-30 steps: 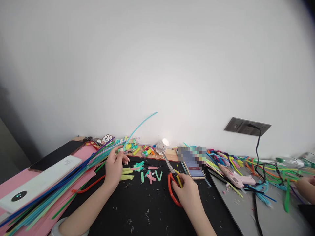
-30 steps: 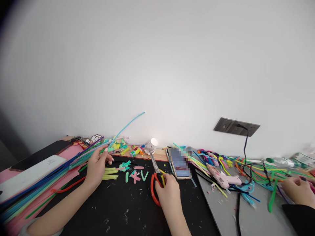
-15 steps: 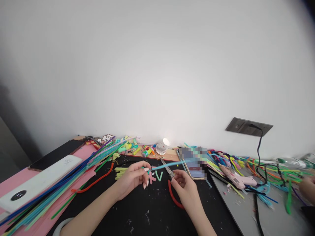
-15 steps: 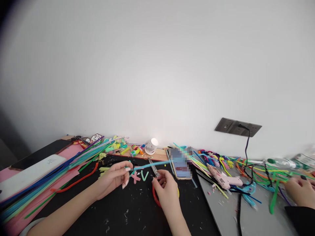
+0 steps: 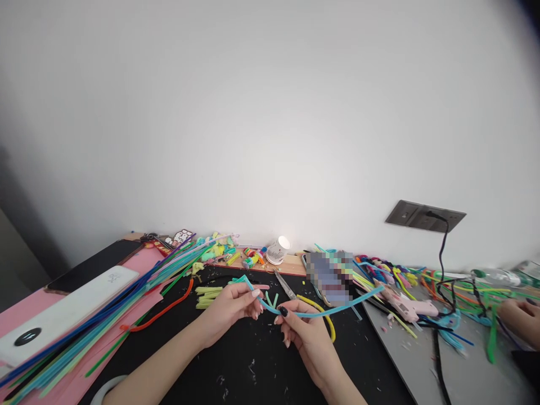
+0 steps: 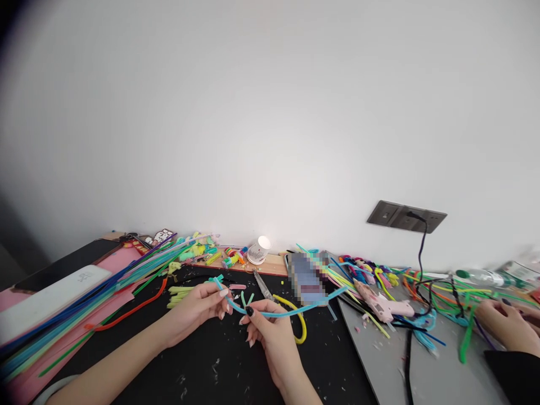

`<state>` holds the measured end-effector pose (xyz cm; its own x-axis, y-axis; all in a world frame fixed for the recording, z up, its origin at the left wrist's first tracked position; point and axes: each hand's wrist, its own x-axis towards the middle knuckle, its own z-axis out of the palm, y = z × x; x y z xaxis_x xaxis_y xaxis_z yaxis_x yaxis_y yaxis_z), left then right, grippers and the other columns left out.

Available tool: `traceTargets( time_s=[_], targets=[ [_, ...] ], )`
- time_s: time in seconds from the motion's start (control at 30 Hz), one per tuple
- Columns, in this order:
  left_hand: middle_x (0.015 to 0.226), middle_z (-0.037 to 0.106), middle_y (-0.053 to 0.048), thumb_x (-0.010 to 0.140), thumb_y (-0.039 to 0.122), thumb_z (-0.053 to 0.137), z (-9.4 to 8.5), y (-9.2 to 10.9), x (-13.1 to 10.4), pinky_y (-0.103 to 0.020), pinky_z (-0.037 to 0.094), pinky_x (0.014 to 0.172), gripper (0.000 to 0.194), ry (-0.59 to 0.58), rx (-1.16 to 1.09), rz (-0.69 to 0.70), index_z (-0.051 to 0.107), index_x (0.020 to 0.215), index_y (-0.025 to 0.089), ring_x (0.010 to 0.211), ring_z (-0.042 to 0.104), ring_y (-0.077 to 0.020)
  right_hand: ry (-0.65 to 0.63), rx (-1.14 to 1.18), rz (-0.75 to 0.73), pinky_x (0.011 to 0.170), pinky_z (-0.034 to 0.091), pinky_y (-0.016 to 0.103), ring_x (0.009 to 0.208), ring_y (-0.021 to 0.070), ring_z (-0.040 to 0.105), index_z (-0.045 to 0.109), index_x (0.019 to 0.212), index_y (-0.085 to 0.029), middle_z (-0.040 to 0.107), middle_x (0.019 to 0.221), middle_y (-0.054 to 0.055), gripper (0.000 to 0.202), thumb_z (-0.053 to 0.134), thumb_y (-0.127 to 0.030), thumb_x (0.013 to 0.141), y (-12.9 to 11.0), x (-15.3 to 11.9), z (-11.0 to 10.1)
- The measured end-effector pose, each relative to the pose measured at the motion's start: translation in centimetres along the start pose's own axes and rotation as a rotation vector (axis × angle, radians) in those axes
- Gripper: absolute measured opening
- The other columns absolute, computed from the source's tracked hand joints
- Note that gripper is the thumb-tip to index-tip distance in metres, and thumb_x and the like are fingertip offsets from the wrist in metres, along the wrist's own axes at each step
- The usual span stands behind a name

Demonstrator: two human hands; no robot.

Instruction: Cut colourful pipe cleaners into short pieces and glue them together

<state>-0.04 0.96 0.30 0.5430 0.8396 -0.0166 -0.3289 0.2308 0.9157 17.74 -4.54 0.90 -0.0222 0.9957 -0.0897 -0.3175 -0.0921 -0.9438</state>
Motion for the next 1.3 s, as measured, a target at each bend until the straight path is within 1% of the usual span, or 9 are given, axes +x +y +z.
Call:
traceTargets(
  time_s=[0.2,0.33,0.6,0.7,0.8,0.93,1.03,1.17,1.3],
  targets=[
    [0.058,0.06,-0.001,0.072,0.04,0.066,1.0,0.0,-0.1,-0.023,0.038,0.054,0.031,0.036,0.188,-0.048,0.059,0.06,0.012,0.051,0.049,-0.0094,-0.058,-0.094,0.025,0.043,0.041,0.018,0.045,0.0081,0.054,0.061,0.072,-0.011,0.068,0.067,0.007,0.018,0.071,-0.026,0.069,0.5,-0.2,0.2],
    [0.056,0.057,0.001,0.069,0.041,0.068,1.3,0.1,0.0,-0.021,0.038,0.049,0.032,0.094,0.184,-0.071,0.055,0.059,0.013,0.048,0.048,-0.0089,-0.064,-0.122,0.041,0.042,0.042,0.019,0.044,0.009,0.056,0.058,0.065,-0.011,0.069,0.065,0.007,0.02,0.071,-0.026,0.068,1.0,-0.1,0.2],
    [0.055,0.057,0.001,0.07,0.043,0.066,1.3,-0.4,-0.1,-0.022,0.043,0.048,0.033,0.08,0.136,-0.105,0.053,0.062,0.014,0.047,0.051,-0.0093,-0.076,-0.105,0.061,0.041,0.044,0.018,0.042,0.0091,0.057,0.057,0.076,-0.012,0.067,0.062,0.004,0.023,0.069,-0.03,0.07,0.8,0.0,0.4],
    [0.057,0.058,0.0,0.073,0.044,0.062,0.9,-0.5,0.1,-0.021,0.042,0.047,0.033,0.117,0.181,-0.035,0.055,0.064,0.013,0.046,0.05,-0.0088,-0.087,-0.159,0.058,0.035,0.041,0.017,0.036,0.0084,0.053,0.054,0.069,-0.012,0.064,0.056,0.003,0.026,0.063,-0.036,0.075,0.9,0.0,0.3],
    [0.05,0.053,0.003,0.076,0.044,0.057,0.4,-0.4,0.3,-0.019,0.038,0.045,0.032,0.206,0.296,0.092,0.055,0.064,0.014,0.042,0.045,-0.0077,0.015,-0.186,-0.041,0.032,0.036,0.015,0.033,0.0047,0.046,0.052,0.067,-0.013,0.059,0.052,0.0,0.025,0.059,-0.034,0.078,0.8,0.0,0.1],
    [0.048,0.051,0.003,0.079,0.044,0.052,0.1,-0.3,0.5,-0.02,0.037,0.045,0.033,0.207,0.427,0.132,0.052,0.061,0.016,0.042,0.045,-0.0089,0.11,-0.189,-0.08,0.031,0.036,0.014,0.036,0.0045,0.045,0.052,0.082,-0.016,0.056,0.06,-0.005,0.021,0.065,-0.025,0.069,0.6,0.0,0.2],
    [0.056,0.057,0.001,0.081,0.042,0.048,0.1,-0.5,0.4,-0.021,0.037,0.044,0.031,0.19,0.56,0.127,0.055,0.066,0.016,0.043,0.046,-0.0103,0.104,-0.153,-0.065,0.033,0.041,0.017,0.042,0.0071,0.051,0.045,0.105,-0.021,0.057,0.073,-0.005,0.05,0.068,-0.018,0.061,0.3,0.0,0.4],
    [0.063,0.061,0.0,0.082,0.035,0.047,-0.1,-0.6,0.3,-0.022,0.035,0.048,0.023,0.227,0.808,0.182,0.06,0.079,0.017,0.047,0.047,-0.0121,0.097,-0.105,-0.09,0.038,0.045,0.019,0.051,0.0095,0.055,0.029,0.128,-0.027,0.06,0.082,-0.001,0.071,0.064,-0.018,0.067,-0.2,-0.2,0.4],
    [0.072,0.065,-0.002,0.083,0.027,0.044,-0.2,-0.4,0.3,-0.025,0.038,0.056,0.019,0.178,0.938,0.249,0.062,0.086,0.02,0.059,0.054,-0.0165,0.035,-0.165,-0.046,0.044,0.047,0.021,0.06,0.0118,0.059,0.046,0.121,-0.021,0.06,0.097,0.006,0.048,0.056,-0.023,0.074,-0.3,-0.2,0.0]
  ],
)
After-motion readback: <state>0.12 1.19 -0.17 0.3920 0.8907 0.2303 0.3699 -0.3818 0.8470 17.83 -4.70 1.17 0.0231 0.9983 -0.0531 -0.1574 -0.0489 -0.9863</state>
